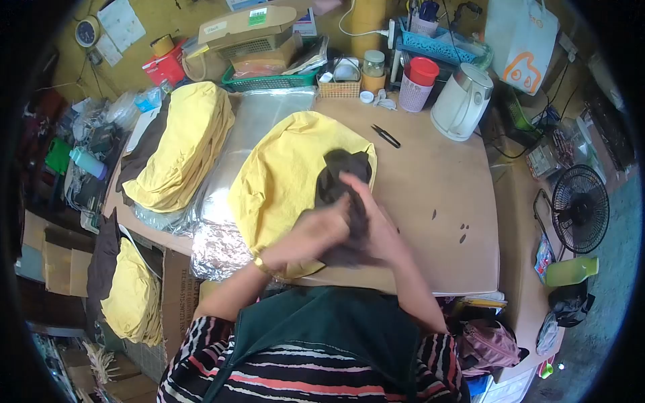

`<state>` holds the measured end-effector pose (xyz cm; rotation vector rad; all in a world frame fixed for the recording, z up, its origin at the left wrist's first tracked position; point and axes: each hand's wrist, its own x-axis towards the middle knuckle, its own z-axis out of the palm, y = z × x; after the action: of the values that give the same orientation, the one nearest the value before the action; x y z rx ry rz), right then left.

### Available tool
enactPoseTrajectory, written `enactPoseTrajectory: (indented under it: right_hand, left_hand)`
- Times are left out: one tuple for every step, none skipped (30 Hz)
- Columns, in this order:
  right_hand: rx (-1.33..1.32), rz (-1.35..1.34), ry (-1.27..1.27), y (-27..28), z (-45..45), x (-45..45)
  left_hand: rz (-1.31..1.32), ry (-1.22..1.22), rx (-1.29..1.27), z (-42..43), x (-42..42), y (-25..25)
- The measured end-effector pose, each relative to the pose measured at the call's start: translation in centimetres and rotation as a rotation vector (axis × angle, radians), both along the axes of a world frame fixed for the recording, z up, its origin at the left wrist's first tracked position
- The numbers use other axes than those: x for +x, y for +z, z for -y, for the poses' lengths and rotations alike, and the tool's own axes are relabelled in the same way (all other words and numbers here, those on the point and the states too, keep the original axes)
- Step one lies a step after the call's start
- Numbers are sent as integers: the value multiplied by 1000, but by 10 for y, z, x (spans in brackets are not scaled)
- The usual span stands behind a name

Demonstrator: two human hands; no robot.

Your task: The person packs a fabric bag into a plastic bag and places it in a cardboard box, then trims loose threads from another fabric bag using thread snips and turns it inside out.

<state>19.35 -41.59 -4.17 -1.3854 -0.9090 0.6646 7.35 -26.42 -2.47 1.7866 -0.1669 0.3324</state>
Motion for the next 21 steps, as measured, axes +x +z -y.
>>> enactPoseTrajectory:
  right_hand:
    - [-56,-17,-17,-22,8,6]
    - [-112,-35,-33,-43,15,12]
    - [-198,-21,-28,-65,29,9]
    - [-284,-5,-19,-86,43,6]
    - [144,-298,-86,-112,45,-4]
    - [356,-453,-132,-134,51,-5]
    - [578,-588,-159,-137,51,-11]
    - [468,-485,-308,-92,35,-29]
    - [323,-333,-367,-62,29,-40]
    - [174,-184,-423,-32,23,-52]
    - [176,-184,-425,-28,25,-49]
    - [-124,22,-326,-24,27,-45]
    - [-425,224,-219,-23,30,-41]
    - [-649,233,-186,-33,31,-34]
    - [-649,231,-189,-33,32,-37]
    - [-467,425,-321,-32,34,-44]
    - [-279,616,-448,-32,35,-48]
    - [-280,615,-446,-35,39,-48]
    - [-155,496,-450,-39,44,-47]
    - [-32,378,-453,-41,48,-47]
    - [-32,378,-451,-40,50,-50]
  left_hand:
    - [42,-75,218,5,2,5]
    - [108,-146,422,10,3,11]
    - [-181,-237,330,5,-2,22]
    - [-237,-87,49,-4,-1,18]
    - [-293,60,-231,-13,3,9]
    - [-140,295,-182,-21,8,-2]
    - [-254,413,199,-33,14,-3]
    - [-153,413,396,-39,18,-29]
    - [-47,413,591,-43,22,-54]
    - [-45,415,593,-39,22,-61]
    - [-115,409,703,-30,18,-68]
    - [-186,396,814,-24,16,-72]
    - [-187,387,816,-23,16,-74]
    - [-209,381,864,-22,15,-75]
    - [-229,377,913,-22,15,-76]
    - [-227,375,915,-24,15,-75]
    - [-237,368,906,-28,13,-73]
    - [-250,361,896,-31,11,-72]
    - [-252,361,896,-32,10,-72]
    - [-259,355,931,-33,9,-72]
    - [-265,350,967,-34,9,-72]
